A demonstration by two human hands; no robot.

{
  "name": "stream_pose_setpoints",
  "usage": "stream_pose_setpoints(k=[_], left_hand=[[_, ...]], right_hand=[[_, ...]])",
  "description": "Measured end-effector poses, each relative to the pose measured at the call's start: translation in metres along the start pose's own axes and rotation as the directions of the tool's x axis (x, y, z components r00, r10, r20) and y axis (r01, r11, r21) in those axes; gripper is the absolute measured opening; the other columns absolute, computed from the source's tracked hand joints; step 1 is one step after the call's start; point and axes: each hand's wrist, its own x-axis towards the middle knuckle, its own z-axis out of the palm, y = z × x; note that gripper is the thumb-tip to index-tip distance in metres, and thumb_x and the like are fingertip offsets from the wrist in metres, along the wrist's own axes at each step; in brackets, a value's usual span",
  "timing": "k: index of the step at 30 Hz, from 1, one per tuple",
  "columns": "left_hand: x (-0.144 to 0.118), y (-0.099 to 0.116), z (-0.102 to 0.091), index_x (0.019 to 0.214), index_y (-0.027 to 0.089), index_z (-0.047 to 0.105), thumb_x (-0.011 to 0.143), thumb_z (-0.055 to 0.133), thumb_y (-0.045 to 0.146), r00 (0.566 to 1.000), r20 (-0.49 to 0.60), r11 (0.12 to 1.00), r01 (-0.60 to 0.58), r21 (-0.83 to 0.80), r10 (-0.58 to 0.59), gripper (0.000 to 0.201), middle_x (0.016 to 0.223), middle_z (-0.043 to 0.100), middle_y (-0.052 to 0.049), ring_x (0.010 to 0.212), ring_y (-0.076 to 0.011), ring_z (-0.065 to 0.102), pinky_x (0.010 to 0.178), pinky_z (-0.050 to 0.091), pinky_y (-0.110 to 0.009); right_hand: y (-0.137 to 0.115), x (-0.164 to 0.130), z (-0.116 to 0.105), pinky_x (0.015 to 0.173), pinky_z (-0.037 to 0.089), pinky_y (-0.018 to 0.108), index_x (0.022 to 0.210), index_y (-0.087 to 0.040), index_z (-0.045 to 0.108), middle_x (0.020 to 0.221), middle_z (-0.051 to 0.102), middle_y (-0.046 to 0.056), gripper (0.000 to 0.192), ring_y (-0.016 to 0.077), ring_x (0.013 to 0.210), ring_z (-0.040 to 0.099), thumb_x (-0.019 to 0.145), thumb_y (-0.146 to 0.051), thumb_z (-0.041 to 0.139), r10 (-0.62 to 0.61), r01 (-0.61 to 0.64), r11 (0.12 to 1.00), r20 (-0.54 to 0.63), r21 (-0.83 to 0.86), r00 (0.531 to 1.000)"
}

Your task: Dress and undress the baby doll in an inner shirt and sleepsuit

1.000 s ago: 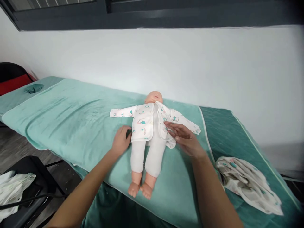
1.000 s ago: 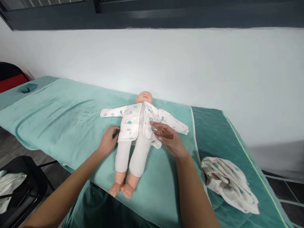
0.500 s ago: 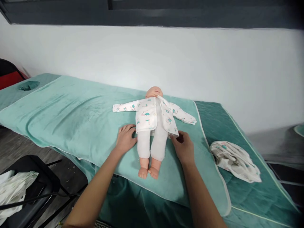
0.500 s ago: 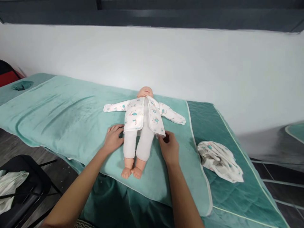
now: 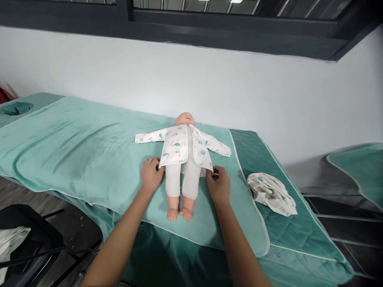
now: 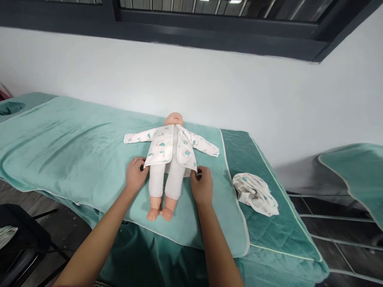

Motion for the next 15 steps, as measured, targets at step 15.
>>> stream_pose_setpoints(k=[15], left_hand=[[-0.002, -0.004, 0.001, 0.084, 0.023, 0.058, 0.064, 0.042, 0.000, 1.000, 0.017, 0.912, 0.009, -0.410, -0.002, 0.034, 0.088, 0.065, -0.002, 0.087, -0.0185, 0.062, 0.081, 0.048, -0.031]], right_hand=[[-0.066, 0.039, 0.019, 0.115, 0.040, 0.052, 0.143, -0.029, 0.052, 0.143, 0.059, 0.006, 0.041, 0.0248, 0.138, 0.050, 0.102, -0.027, 0.044, -0.601, 0.602, 0.797, 0.155, 0.043, 0.784]])
